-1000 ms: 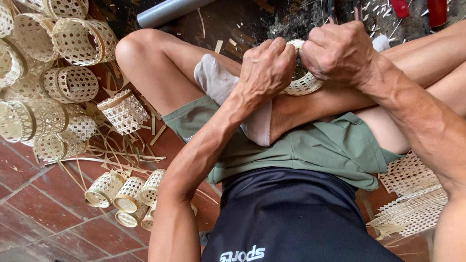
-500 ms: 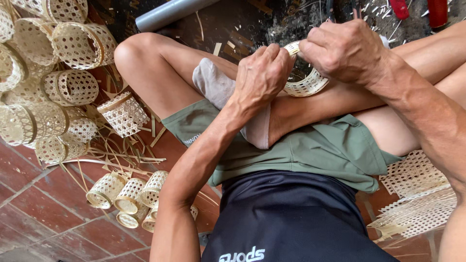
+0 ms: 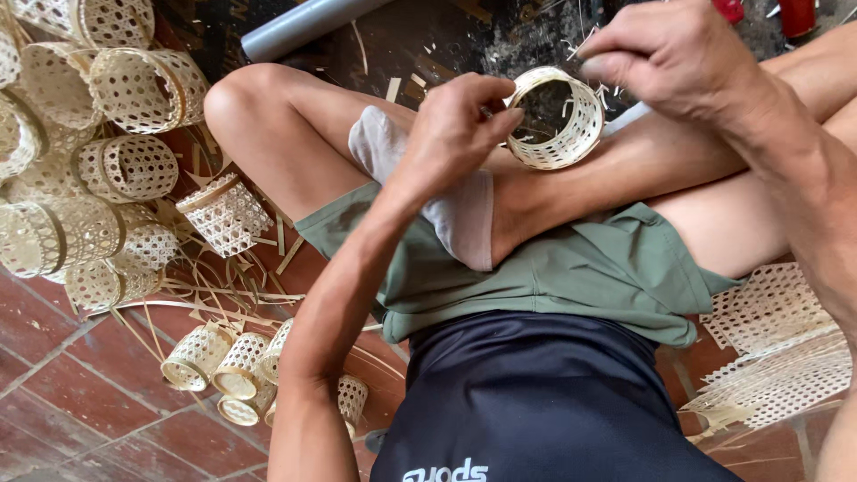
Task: The person sits cross-legged on the floor and weaves thin bamboo strips into small cylindrical baskets. They use a cylindrical metal form to shape the basket, then remove it and continue weaving the rim by hand. Finished baskets are placed nearby.
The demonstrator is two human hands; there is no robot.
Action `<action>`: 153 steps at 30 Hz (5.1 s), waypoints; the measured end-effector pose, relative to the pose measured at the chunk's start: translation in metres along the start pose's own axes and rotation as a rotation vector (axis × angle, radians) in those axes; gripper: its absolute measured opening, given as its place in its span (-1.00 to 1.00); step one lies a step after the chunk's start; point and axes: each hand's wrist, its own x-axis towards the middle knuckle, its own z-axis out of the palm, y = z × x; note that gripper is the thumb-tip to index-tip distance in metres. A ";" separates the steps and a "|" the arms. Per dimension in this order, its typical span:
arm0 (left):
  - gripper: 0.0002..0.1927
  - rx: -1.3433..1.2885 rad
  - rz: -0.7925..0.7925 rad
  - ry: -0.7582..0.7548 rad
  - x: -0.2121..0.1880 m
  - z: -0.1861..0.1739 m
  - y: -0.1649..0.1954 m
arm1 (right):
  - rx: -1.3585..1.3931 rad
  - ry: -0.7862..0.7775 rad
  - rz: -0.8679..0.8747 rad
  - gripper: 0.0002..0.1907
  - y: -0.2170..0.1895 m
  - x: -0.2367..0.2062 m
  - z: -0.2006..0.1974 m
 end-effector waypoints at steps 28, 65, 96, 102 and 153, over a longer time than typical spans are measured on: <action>-0.50 -0.496 -0.364 -0.409 0.022 -0.010 -0.009 | 0.568 -0.077 0.595 -0.85 -0.008 -0.029 0.021; -0.68 -0.304 -0.459 -0.073 0.011 -0.014 0.008 | -0.012 0.393 0.137 -0.88 -0.029 0.000 0.041; -0.87 0.569 0.502 0.102 0.026 0.013 -0.015 | -0.525 0.338 -0.220 -0.81 -0.026 0.011 0.062; -0.85 0.483 0.302 0.090 0.019 0.002 -0.007 | -0.351 0.283 -0.213 -0.82 -0.026 0.012 0.040; -0.42 -1.082 -0.270 0.131 -0.106 -0.038 0.071 | 0.518 0.314 0.201 -0.90 -0.124 -0.011 -0.001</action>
